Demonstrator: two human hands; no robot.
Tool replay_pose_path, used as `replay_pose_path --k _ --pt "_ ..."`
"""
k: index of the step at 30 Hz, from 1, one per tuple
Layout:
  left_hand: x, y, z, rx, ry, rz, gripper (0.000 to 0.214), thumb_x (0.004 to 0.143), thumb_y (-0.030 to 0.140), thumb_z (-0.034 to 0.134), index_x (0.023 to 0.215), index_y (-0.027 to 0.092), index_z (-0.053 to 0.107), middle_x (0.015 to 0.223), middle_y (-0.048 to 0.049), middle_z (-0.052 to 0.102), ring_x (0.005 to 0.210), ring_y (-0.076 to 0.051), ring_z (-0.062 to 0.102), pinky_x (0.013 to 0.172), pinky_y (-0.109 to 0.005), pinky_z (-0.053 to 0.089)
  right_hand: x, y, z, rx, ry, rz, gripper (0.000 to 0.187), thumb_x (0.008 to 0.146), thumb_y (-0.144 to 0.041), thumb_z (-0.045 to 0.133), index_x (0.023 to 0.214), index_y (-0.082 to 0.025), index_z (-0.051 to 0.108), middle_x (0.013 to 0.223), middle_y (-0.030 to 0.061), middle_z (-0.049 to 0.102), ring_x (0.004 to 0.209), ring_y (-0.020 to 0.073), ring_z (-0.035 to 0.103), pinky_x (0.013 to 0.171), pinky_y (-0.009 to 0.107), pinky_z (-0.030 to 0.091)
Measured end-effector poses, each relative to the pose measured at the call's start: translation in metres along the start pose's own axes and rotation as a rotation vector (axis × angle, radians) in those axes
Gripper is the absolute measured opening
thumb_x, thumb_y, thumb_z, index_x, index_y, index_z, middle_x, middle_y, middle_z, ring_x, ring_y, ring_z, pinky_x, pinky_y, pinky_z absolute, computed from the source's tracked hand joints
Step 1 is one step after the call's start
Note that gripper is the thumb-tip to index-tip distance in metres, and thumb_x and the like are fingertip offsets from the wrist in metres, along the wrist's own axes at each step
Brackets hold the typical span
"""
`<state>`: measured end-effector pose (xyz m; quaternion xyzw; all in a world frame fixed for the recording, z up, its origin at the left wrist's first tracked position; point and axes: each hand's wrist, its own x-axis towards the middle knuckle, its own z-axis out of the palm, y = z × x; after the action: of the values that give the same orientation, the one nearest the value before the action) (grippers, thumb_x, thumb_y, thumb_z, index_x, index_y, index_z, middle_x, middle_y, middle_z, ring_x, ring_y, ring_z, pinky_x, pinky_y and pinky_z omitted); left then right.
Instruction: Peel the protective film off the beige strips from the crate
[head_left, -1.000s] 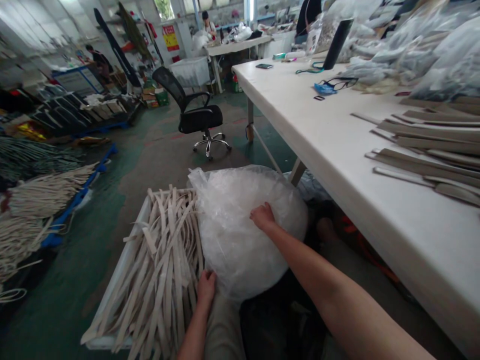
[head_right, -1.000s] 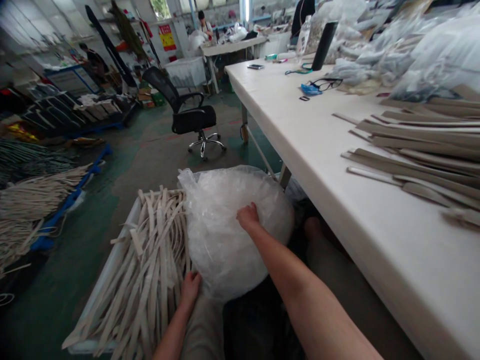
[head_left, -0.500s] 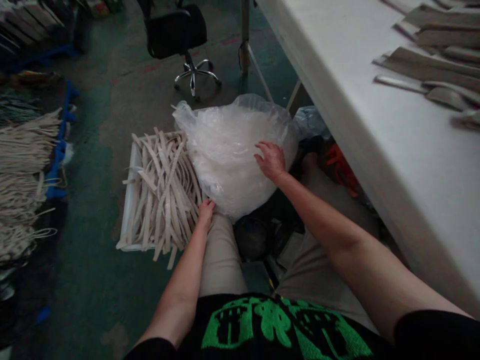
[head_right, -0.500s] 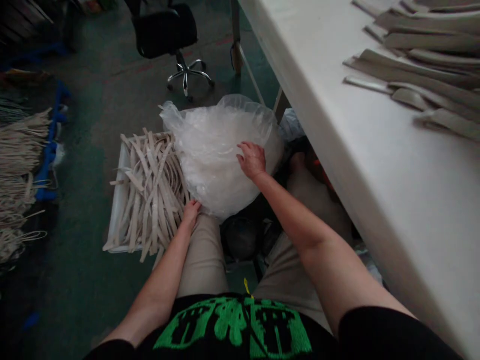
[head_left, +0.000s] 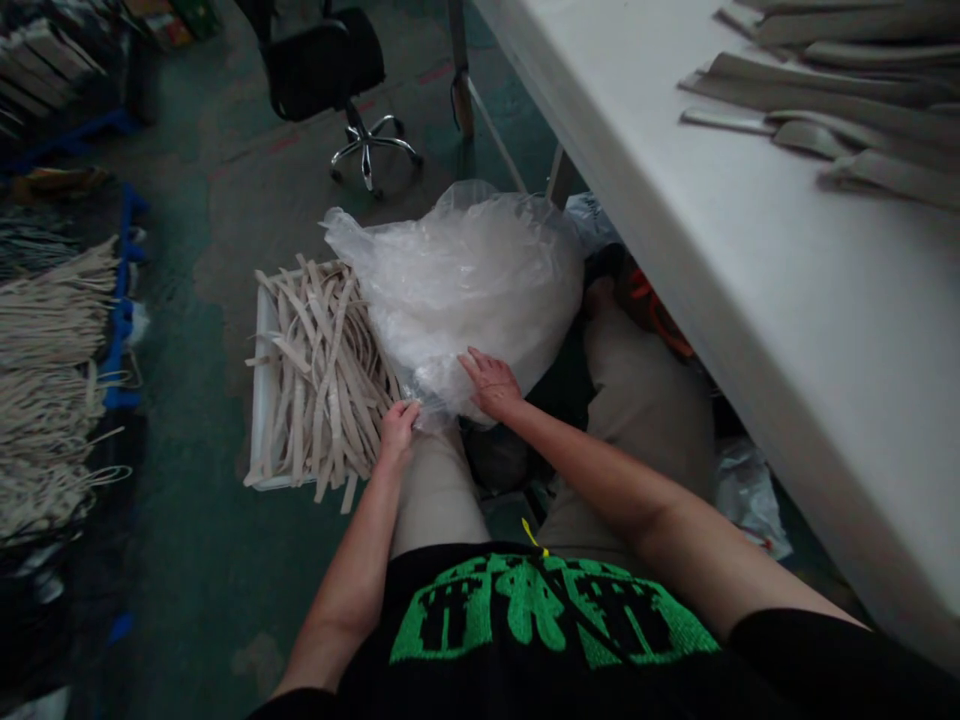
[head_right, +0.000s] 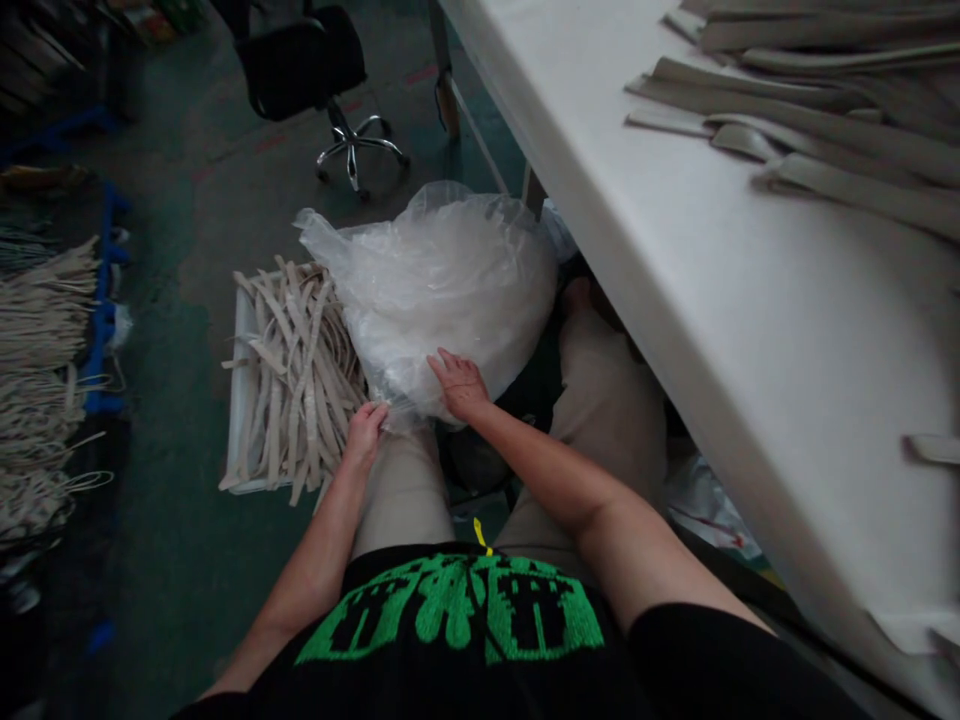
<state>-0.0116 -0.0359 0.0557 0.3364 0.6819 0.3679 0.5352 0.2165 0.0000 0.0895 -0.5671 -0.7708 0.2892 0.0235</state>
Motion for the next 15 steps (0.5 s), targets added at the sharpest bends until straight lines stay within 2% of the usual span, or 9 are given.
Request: replay_pose_path --k 3,5,8,11,15 --pt "-0.014 0.007 -0.016 -0.010 0.007 -0.002 0.047 0.057 0.056 0.075 0.076 0.016 0.059 0.063 0.0029 0.056 0.057 -0.011 0.050 0.058 -0.023 0.041 0.000 -0.002 -0.004 0.082 -0.133 -0.025 0.036 0.096 -0.023 0.051 0.129 -0.021 0.065 0.136 0.0111 0.061 0.120 0.0282 0.057 0.100 0.038 0.044" --pt "-0.026 0.011 -0.031 -0.009 0.022 -0.004 0.046 0.056 0.054 0.077 0.076 0.016 0.060 0.063 0.0026 0.057 0.058 -0.011 0.050 0.059 -0.023 0.041 0.000 -0.010 -0.001 0.131 -0.200 -0.065 0.028 0.098 -0.029 0.050 0.112 -0.022 0.073 0.120 0.0096 0.070 0.111 0.0271 0.062 0.092 0.034 0.046" --pt "-0.042 0.017 -0.055 -0.007 0.053 -0.004 0.044 0.055 0.050 0.080 0.075 0.015 0.061 0.062 0.0027 0.057 0.056 -0.010 0.048 0.057 -0.023 0.040 0.000 -0.026 0.005 0.259 -0.266 -0.108 0.028 0.097 -0.036 0.054 0.099 -0.019 0.076 0.105 0.0090 0.074 0.100 0.0250 0.065 0.084 0.030 0.045" --pt "-0.046 0.024 -0.070 -0.025 0.096 -0.004 0.046 0.056 0.051 0.081 0.075 0.016 0.059 0.061 0.0035 0.055 0.055 -0.009 0.047 0.055 -0.022 0.040 0.003 -0.038 0.010 0.441 -0.303 -0.122 0.032 0.095 -0.039 0.056 0.084 -0.015 0.074 0.086 0.0061 0.074 0.084 0.0198 0.066 0.077 0.026 0.045" --pt "-0.035 0.032 -0.071 -0.084 0.198 -0.051 0.052 0.054 0.056 0.080 0.077 0.017 0.055 0.067 0.0032 0.057 0.055 -0.009 0.051 0.055 -0.022 0.044 0.009 -0.040 0.020 0.698 -0.234 -0.010 0.041 0.097 -0.029 0.036 0.076 -0.013 0.068 0.082 0.0062 0.073 0.075 0.0143 0.066 0.072 0.023 0.047"
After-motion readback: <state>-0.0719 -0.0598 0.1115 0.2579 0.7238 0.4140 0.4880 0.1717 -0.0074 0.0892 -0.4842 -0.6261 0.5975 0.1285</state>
